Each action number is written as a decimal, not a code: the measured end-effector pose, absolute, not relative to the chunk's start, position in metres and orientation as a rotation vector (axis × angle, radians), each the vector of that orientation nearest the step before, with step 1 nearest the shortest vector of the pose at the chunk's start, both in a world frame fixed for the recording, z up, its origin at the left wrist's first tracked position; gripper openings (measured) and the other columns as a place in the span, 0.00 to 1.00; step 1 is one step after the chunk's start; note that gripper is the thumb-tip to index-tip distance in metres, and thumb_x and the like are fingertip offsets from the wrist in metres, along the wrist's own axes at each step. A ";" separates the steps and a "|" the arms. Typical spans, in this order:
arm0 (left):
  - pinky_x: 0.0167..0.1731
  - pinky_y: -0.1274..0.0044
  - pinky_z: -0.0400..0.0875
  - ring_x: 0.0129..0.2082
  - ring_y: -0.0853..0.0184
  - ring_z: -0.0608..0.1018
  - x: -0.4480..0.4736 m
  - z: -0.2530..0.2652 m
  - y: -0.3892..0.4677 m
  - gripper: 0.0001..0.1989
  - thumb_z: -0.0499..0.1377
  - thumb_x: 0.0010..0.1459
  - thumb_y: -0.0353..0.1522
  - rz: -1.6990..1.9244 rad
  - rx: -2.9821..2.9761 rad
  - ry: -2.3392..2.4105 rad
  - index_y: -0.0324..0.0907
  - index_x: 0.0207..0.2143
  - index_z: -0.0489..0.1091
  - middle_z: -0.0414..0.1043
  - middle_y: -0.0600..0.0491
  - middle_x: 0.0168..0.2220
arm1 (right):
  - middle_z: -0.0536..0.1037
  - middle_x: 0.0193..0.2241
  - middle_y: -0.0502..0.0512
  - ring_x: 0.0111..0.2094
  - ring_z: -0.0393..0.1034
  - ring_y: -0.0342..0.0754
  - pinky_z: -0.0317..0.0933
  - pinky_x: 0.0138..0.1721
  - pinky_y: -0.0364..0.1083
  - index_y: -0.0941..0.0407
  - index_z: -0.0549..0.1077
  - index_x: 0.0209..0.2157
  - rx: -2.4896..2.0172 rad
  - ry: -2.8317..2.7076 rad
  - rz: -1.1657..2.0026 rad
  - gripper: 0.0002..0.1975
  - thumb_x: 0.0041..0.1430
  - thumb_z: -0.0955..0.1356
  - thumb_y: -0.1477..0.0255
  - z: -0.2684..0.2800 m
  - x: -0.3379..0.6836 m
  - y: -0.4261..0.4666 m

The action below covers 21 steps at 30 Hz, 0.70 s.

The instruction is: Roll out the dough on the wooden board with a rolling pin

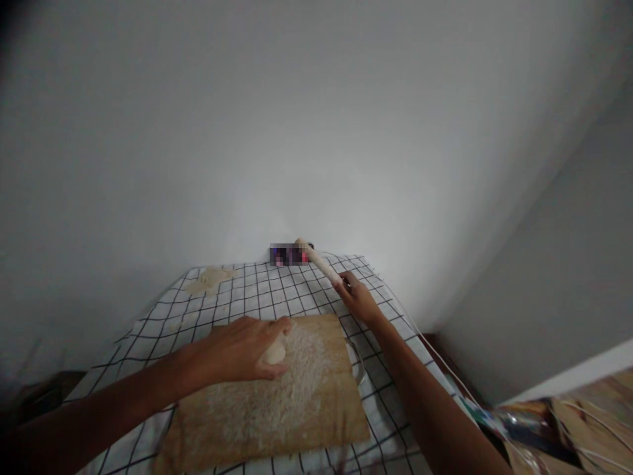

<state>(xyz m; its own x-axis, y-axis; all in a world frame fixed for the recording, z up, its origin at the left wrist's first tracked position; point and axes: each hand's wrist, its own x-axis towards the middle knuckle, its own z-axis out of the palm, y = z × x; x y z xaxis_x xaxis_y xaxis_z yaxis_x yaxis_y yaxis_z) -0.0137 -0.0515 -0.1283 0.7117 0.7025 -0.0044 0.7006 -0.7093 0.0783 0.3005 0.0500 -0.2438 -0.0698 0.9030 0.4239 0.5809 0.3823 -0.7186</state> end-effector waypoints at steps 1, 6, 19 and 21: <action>0.37 0.72 0.74 0.37 0.59 0.84 -0.015 -0.123 -0.053 0.19 0.67 0.64 0.43 0.004 2.830 1.177 0.46 0.53 0.74 0.83 0.53 0.41 | 0.75 0.29 0.51 0.30 0.69 0.50 0.59 0.31 0.47 0.54 0.72 0.49 -1.298 -1.759 0.453 0.27 0.72 0.61 0.44 -0.244 0.301 0.050; 0.44 0.66 0.76 0.43 0.54 0.84 -0.008 -0.134 -0.062 0.15 0.56 0.71 0.38 -0.153 2.872 1.265 0.42 0.53 0.75 0.83 0.44 0.44 | 0.74 0.28 0.51 0.30 0.68 0.50 0.59 0.31 0.47 0.55 0.71 0.49 -1.286 -1.755 0.446 0.27 0.72 0.62 0.45 -0.245 0.304 0.052; 0.48 0.60 0.76 0.47 0.47 0.84 0.017 -0.156 -0.076 0.21 0.61 0.66 0.39 0.009 2.633 1.566 0.41 0.58 0.74 0.83 0.41 0.45 | 0.74 0.27 0.50 0.28 0.68 0.50 0.59 0.30 0.47 0.53 0.71 0.46 -1.264 -1.757 0.444 0.27 0.71 0.62 0.43 -0.240 0.299 0.047; 0.48 0.63 0.77 0.49 0.48 0.83 0.002 -0.148 -0.075 0.28 0.67 0.60 0.47 -0.039 2.556 1.551 0.43 0.57 0.73 0.83 0.43 0.48 | 0.74 0.27 0.50 0.27 0.68 0.50 0.59 0.30 0.47 0.54 0.72 0.45 -1.265 -1.744 0.433 0.27 0.70 0.62 0.43 -0.241 0.300 0.049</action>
